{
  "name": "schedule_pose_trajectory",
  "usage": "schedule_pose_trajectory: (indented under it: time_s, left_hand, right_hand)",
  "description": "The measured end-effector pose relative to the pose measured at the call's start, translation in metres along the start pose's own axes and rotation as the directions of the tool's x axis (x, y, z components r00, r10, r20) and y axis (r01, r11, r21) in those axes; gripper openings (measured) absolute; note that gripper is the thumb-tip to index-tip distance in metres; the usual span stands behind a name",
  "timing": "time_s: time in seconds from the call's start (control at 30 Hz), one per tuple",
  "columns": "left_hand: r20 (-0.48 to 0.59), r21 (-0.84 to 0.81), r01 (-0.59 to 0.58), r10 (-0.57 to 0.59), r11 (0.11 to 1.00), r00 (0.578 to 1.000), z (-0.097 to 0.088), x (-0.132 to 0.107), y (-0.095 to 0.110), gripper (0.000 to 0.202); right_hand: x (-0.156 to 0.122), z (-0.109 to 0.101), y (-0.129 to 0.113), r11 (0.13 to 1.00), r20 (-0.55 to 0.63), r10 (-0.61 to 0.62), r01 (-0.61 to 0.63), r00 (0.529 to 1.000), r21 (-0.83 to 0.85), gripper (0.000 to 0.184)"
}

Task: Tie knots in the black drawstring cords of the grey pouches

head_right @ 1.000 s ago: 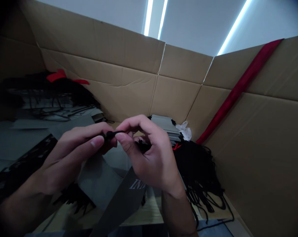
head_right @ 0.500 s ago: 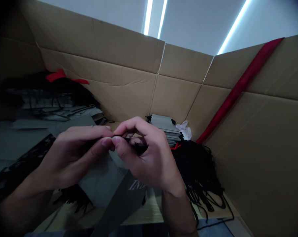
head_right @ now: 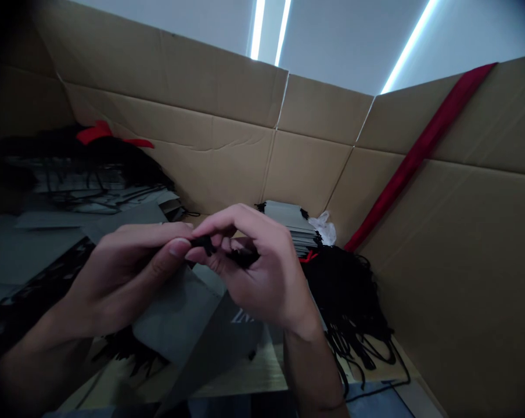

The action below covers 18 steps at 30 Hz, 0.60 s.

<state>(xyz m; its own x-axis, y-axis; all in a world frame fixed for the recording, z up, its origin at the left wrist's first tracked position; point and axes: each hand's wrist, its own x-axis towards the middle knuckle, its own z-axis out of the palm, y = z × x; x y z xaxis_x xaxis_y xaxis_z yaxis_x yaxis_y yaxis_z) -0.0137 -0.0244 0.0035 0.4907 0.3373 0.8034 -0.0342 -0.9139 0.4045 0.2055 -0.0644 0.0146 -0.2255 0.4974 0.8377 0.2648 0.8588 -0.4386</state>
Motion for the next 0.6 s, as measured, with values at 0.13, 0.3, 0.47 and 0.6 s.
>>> schedule_pose_trajectory:
  time_s: [0.13,0.3,0.47,0.6]
  left_hand:
    - [0.044,0.013,0.003,-0.003,1.0,0.999,0.0,0.0,-0.002,0.032]
    - [-0.014,0.045,-0.093,0.094,0.995,0.995,0.002,-0.001,-0.006,0.032]
    - [0.036,0.033,-0.082,0.081,0.996,0.996,0.0,-0.002,-0.004,0.03]
    - [0.073,-0.009,-0.05,0.051,0.999,0.996,-0.002,-0.002,0.001,0.028]
  right_hand:
    - [-0.001,0.002,0.003,1.0,0.023,0.007,-0.007,1.0,0.004,0.025]
    - [0.0,0.007,0.009,0.997,0.016,-0.036,0.035,0.999,0.072,0.028]
    - [0.0,0.012,0.014,0.988,0.006,-0.075,0.073,0.997,0.135,0.021]
    - [-0.001,0.012,0.012,0.993,-0.045,-0.053,0.057,0.998,0.099,0.021]
